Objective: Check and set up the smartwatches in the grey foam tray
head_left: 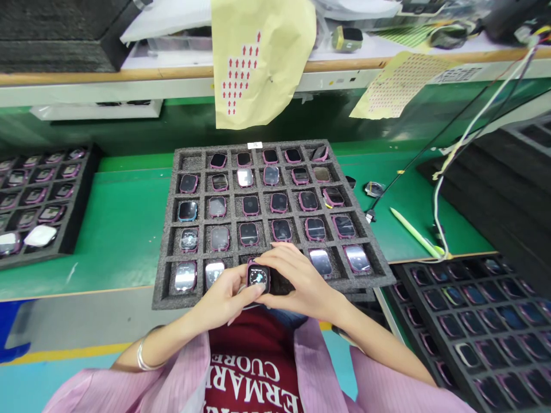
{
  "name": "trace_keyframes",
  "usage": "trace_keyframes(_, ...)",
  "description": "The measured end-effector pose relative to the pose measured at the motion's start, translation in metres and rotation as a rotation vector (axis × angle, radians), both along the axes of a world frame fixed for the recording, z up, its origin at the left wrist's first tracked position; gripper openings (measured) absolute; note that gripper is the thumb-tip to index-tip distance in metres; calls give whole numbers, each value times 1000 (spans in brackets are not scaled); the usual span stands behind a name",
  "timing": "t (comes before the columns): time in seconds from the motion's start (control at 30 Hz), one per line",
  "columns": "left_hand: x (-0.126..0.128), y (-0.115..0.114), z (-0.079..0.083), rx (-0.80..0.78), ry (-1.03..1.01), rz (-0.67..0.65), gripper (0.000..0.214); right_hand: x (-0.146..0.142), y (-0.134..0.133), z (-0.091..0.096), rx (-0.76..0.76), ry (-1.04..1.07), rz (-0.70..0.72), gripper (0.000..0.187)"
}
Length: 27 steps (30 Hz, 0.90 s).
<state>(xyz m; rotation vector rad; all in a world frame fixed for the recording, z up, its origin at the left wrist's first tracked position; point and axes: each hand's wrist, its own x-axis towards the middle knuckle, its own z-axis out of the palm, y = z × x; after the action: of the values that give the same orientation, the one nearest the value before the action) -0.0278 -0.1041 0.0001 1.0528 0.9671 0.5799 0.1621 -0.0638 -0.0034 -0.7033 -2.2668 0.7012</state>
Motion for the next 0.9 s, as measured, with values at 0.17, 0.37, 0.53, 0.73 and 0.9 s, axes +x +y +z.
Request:
trace_keyframes(0.17,0,0,-1,2,2,2,35,1,0,0,8,4,3,41)
trace_keyframes(0.37,0,0,-3,-10,18,6,36,0,0,-2,13,15,-3,39)
trace_keyframes(0.53,3,-1,-1,35,38,13,32,3,-1,1,5,5,-3,39)
trace_keyframes(0.73,4,-6,-3,36,-28,34,39,34,7,21,2,-50,-73,40)
trace_keyframes(0.9,8,-3,4,6,-51,16,33,59,9,27,17,-426,-74,39)
